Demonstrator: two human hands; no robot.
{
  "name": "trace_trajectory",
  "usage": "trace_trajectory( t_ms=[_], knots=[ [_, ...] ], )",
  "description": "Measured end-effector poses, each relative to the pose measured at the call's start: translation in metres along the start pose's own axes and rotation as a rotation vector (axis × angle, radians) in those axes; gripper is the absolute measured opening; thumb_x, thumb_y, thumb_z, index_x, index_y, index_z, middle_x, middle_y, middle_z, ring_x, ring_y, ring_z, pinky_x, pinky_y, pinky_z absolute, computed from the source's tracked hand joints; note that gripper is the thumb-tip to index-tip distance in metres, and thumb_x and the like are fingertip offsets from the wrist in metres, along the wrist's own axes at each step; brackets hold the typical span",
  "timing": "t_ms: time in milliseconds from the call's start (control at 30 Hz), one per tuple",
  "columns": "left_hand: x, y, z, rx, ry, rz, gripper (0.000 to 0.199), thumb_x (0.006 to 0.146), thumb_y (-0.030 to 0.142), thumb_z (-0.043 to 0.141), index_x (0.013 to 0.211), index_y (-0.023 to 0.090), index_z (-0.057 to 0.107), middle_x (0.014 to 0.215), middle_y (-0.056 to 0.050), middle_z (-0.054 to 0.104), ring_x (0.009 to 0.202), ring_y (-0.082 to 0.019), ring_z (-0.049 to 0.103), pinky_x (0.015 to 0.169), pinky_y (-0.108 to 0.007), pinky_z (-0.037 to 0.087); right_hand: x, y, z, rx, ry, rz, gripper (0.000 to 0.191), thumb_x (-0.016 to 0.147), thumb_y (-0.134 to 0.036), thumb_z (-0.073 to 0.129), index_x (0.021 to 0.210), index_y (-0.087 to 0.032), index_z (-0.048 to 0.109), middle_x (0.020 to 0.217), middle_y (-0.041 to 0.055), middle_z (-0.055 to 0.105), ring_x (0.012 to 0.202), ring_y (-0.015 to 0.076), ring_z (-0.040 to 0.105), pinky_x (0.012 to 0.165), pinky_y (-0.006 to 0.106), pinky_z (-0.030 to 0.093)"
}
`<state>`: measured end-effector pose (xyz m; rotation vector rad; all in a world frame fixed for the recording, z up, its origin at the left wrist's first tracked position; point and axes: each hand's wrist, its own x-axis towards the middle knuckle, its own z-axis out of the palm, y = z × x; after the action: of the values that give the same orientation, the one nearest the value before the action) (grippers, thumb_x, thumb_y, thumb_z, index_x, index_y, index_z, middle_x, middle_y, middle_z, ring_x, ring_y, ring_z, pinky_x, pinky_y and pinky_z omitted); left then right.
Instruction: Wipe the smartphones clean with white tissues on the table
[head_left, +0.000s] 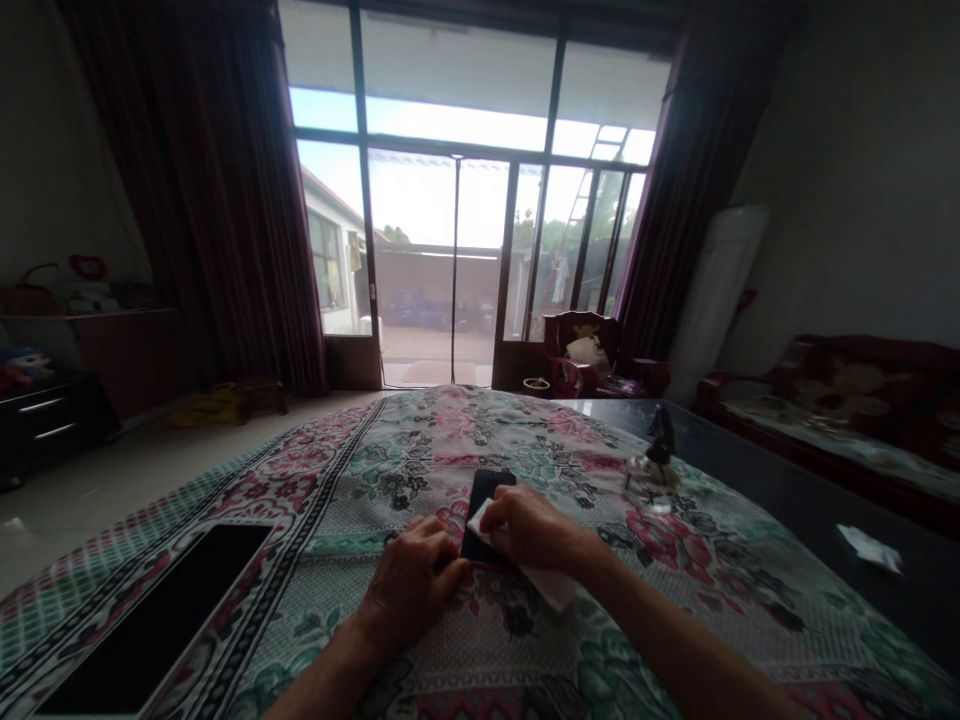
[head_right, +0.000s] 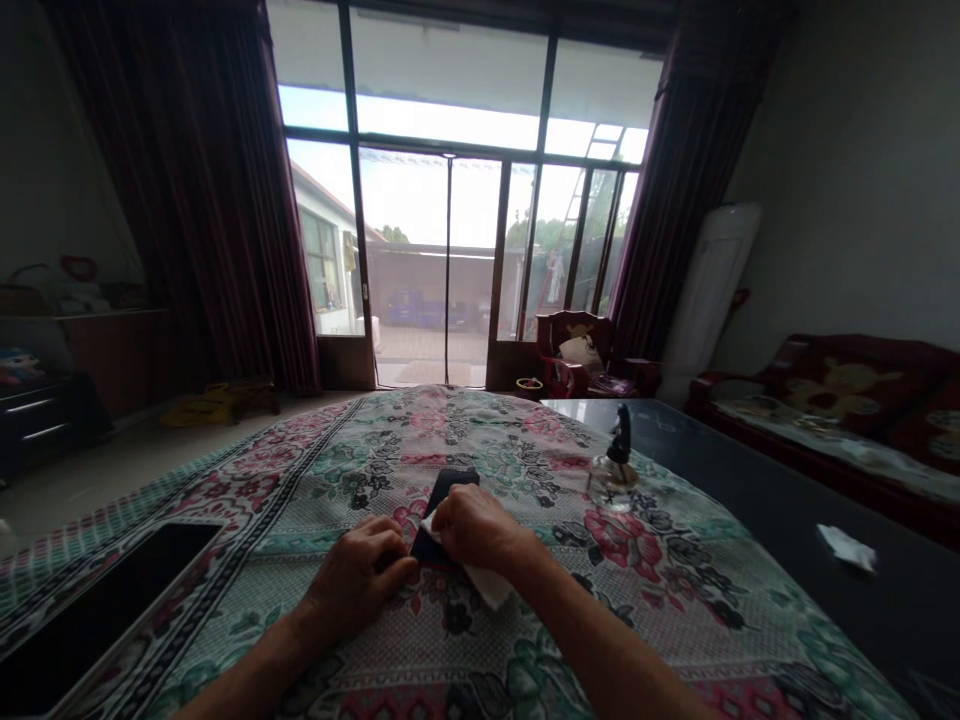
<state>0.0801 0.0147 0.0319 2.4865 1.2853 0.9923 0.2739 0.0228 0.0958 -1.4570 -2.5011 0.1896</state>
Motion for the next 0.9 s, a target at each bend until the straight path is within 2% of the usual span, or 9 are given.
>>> trace_trajectory(
  t_ms=[133,233,367,467,567,633,833,900],
  knots=[
    [0.000,0.000,-0.001,-0.009,-0.015,-0.015,0.016,0.082,0.026,0.063,0.066,0.021,0.063,0.078,0.000,0.061,0.081,-0.016,0.057,0.077,-0.028,0.046,0.004,0.018,0.001,-0.115,0.096,0.164,0.023,0.080,-0.017,0.050,0.075,-0.019,0.072,0.084,0.0054,0.065,0.069,0.0130,0.055,0.065,0.023,0.036],
    [0.001,0.001,-0.002,-0.016,-0.019,-0.019,0.015,0.083,0.025,0.062,0.068,0.021,0.064,0.079,-0.001,0.062,0.082,-0.017,0.058,0.078,-0.028,0.046,0.003,0.020,0.001,-0.156,0.100,0.203,0.023,0.081,-0.017,0.050,0.073,-0.018,0.071,0.086,0.0061,0.065,0.069,0.0134,0.055,0.066,0.024,0.037],
    [0.001,0.002,-0.002,-0.015,-0.016,-0.008,0.016,0.082,0.025,0.062,0.067,0.021,0.064,0.079,0.000,0.062,0.082,-0.016,0.058,0.078,-0.028,0.046,0.000,0.011,0.001,-0.038,0.026,0.054,0.020,0.076,-0.014,0.054,0.076,-0.020,0.074,0.081,0.0037,0.068,0.071,0.0130,0.057,0.067,0.022,0.039],
    [0.000,0.003,-0.003,-0.010,-0.027,-0.010,0.015,0.083,0.023,0.061,0.068,0.021,0.065,0.080,-0.001,0.062,0.083,-0.017,0.058,0.078,-0.028,0.045,0.000,0.006,0.003,0.118,-0.127,-0.104,0.025,0.069,-0.009,0.055,0.078,-0.020,0.075,0.077,0.0006,0.071,0.069,0.0117,0.058,0.066,0.019,0.040],
    [0.000,0.003,-0.003,-0.010,-0.035,-0.008,0.016,0.083,0.023,0.059,0.069,0.021,0.065,0.080,-0.001,0.062,0.084,-0.017,0.058,0.078,-0.027,0.045,0.001,0.009,0.005,0.212,-0.230,-0.164,0.027,0.067,-0.008,0.054,0.079,-0.021,0.075,0.074,-0.0017,0.072,0.067,0.0108,0.059,0.066,0.018,0.041],
    [0.001,0.003,-0.003,-0.013,-0.030,-0.001,0.016,0.084,0.025,0.060,0.069,0.021,0.064,0.080,-0.001,0.062,0.083,-0.017,0.057,0.079,-0.028,0.045,0.003,0.015,0.007,0.226,-0.193,-0.140,0.027,0.067,-0.009,0.055,0.080,-0.020,0.076,0.075,-0.0013,0.072,0.067,0.0110,0.059,0.066,0.018,0.042],
    [0.000,0.002,-0.002,-0.016,-0.030,-0.015,0.016,0.083,0.025,0.061,0.068,0.021,0.062,0.078,0.000,0.061,0.082,-0.016,0.057,0.078,-0.027,0.044,0.009,0.033,0.011,0.098,0.116,0.069,0.024,0.073,-0.013,0.055,0.083,-0.019,0.076,0.084,0.0048,0.069,0.071,0.0134,0.059,0.069,0.023,0.041],
    [-0.001,0.002,-0.003,-0.017,-0.028,-0.014,0.016,0.083,0.025,0.061,0.068,0.020,0.062,0.079,0.000,0.061,0.082,-0.016,0.057,0.078,-0.027,0.044,0.008,0.035,0.011,0.067,0.143,0.095,0.023,0.075,-0.013,0.054,0.081,-0.019,0.075,0.085,0.0053,0.068,0.072,0.0136,0.058,0.069,0.023,0.041]
  ],
)
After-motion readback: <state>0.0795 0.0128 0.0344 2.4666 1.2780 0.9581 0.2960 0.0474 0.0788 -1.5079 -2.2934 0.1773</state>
